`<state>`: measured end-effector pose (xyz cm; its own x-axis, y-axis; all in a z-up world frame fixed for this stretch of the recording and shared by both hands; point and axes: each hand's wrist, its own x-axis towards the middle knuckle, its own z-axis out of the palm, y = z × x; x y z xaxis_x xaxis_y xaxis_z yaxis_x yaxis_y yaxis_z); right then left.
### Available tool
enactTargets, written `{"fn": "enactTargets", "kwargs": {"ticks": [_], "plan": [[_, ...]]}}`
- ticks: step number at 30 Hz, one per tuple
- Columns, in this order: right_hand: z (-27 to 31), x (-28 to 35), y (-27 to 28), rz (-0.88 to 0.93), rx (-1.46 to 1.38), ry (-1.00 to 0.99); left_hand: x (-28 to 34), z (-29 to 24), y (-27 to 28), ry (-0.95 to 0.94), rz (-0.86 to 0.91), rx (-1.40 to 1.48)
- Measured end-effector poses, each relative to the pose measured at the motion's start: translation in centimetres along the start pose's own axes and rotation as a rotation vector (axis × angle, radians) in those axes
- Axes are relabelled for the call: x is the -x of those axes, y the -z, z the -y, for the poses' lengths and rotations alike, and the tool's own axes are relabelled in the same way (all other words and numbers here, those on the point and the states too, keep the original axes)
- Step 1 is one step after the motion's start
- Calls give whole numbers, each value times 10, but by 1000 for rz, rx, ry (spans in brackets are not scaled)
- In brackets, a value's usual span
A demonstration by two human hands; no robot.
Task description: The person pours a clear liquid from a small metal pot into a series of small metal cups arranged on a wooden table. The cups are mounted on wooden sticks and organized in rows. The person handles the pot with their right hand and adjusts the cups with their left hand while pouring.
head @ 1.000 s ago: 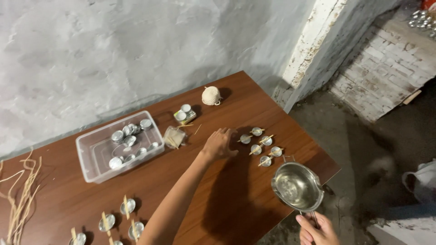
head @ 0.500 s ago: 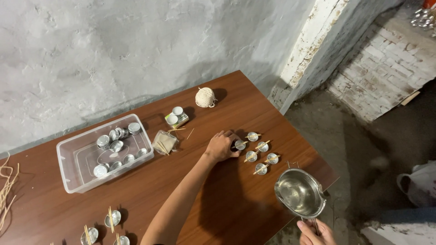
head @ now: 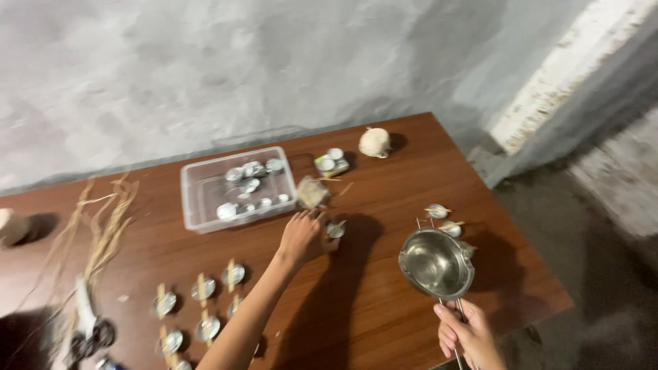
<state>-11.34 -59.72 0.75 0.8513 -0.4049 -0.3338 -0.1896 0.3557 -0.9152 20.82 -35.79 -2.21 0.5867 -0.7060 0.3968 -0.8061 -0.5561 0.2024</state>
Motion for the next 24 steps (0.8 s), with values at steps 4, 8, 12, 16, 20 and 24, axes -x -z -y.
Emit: {"fn": "enactTargets", "kwargs": {"ticks": [4,8,12,16,20,24], "plan": [[1,-22,-38,138,48,53,63,12,32,205,-98,-110],[-5,-40,-72,224,74,41,105,5,54,446,23,-266],[-3,-49,-105,279,141,4,123,2,47,551,50,-442],[-11,-59,-122,312,148,-5,129,-2,46,580,-15,-473],[-10,-64,-135,328,173,-23,129,0,46,599,-27,-518],[-17,-76,-141,366,175,-37,127,-2,51,623,72,-515]]}}
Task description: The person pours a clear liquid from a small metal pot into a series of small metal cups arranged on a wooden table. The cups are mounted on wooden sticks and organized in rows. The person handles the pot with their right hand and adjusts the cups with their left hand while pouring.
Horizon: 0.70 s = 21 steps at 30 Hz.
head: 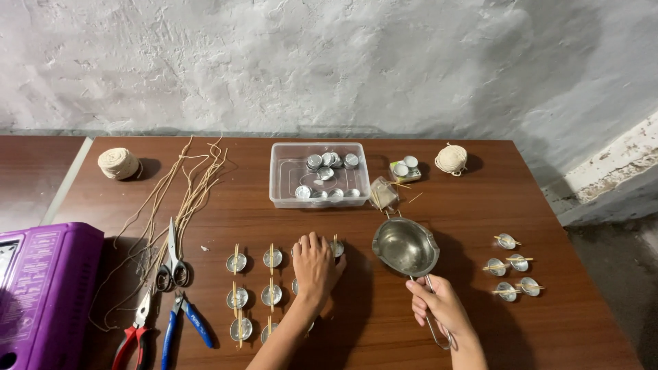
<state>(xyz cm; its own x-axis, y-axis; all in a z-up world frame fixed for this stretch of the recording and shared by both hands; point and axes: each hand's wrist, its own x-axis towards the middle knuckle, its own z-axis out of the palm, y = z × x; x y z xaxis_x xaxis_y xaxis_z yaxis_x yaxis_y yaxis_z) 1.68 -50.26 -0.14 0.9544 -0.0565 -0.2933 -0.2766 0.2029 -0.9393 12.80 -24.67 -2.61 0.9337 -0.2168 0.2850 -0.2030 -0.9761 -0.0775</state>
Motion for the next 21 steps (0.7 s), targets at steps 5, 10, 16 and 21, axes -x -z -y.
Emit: {"fn": "enactTargets", "kwargs": {"ticks": [5,10,16,21], "plan": [[6,-5,-10,-1,29,-28,0,1,2,13,-81,22],[1,-11,-13,27,64,-16,0,-1,1,30,-113,18],[11,-12,-30,26,136,-39,3,7,9,32,-68,-14],[31,-8,-48,23,270,-83,11,49,66,124,-144,170]]}}
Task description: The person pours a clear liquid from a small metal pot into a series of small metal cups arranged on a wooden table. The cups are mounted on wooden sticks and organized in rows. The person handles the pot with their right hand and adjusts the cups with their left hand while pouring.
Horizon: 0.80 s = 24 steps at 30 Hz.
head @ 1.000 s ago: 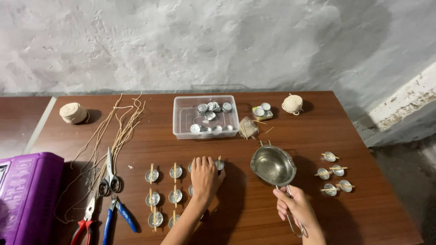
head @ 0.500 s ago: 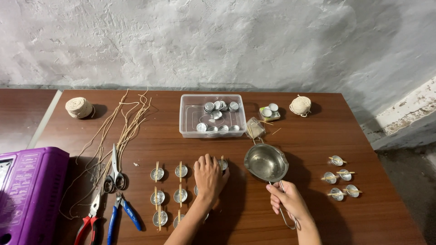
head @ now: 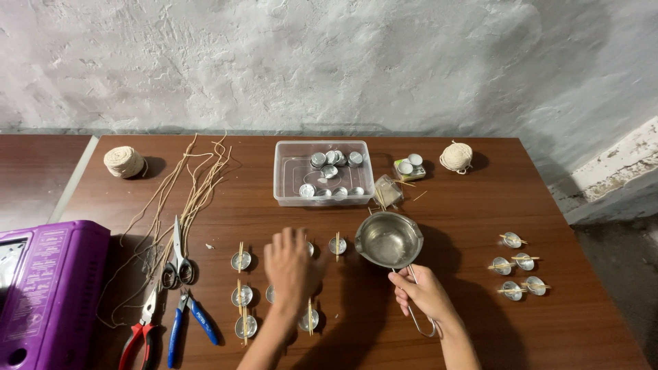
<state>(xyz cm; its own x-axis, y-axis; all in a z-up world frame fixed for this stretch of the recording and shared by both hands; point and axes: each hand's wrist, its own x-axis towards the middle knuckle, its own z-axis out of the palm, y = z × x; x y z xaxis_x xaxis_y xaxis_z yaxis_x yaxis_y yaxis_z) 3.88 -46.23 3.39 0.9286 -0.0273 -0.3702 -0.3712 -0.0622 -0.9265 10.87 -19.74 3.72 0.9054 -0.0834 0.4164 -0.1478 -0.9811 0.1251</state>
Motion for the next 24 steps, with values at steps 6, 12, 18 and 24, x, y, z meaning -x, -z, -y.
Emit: {"fn": "enactTargets", "kwargs": {"ticks": [6,12,18,24], "plan": [[9,-2,-13,-4,84,-9,16,104,36,206,-84,-7],[22,3,-34,-85,180,-20,77,186,25,352,-273,-61],[27,3,-49,-117,224,-16,109,207,6,446,-286,-54],[36,8,-62,-147,266,-29,114,207,1,364,-314,-61]]}}
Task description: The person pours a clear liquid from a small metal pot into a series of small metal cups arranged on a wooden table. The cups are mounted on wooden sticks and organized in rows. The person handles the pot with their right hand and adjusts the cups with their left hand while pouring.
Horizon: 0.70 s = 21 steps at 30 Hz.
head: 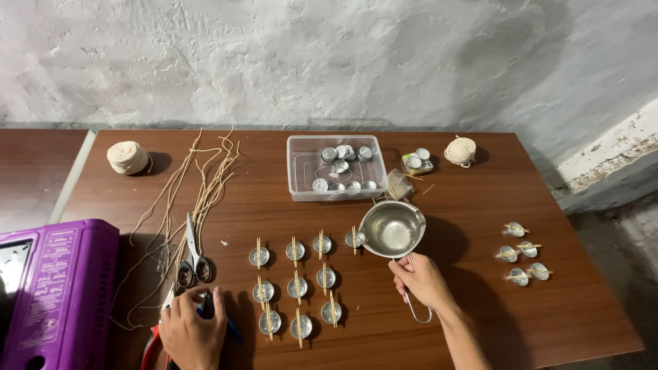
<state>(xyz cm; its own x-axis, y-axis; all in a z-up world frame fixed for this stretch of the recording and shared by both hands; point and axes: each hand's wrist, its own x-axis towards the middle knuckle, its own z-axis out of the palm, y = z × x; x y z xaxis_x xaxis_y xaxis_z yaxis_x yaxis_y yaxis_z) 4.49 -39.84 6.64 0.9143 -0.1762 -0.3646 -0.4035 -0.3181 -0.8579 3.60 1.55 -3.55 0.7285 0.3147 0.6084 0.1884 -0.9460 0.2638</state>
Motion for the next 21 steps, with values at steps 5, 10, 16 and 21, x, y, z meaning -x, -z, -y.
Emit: {"fn": "enactTargets", "kwargs": {"ticks": [5,10,16,21], "plan": [[1,0,-4,-15,49,9,6,0,-3,-5,76,-90],[7,2,-6,-31,74,-13,9,0,-7,7,82,-91],[6,2,-7,-38,83,-16,9,0,-6,7,98,-112],[3,0,-7,-48,93,4,9,0,-6,-1,94,-105]]}}
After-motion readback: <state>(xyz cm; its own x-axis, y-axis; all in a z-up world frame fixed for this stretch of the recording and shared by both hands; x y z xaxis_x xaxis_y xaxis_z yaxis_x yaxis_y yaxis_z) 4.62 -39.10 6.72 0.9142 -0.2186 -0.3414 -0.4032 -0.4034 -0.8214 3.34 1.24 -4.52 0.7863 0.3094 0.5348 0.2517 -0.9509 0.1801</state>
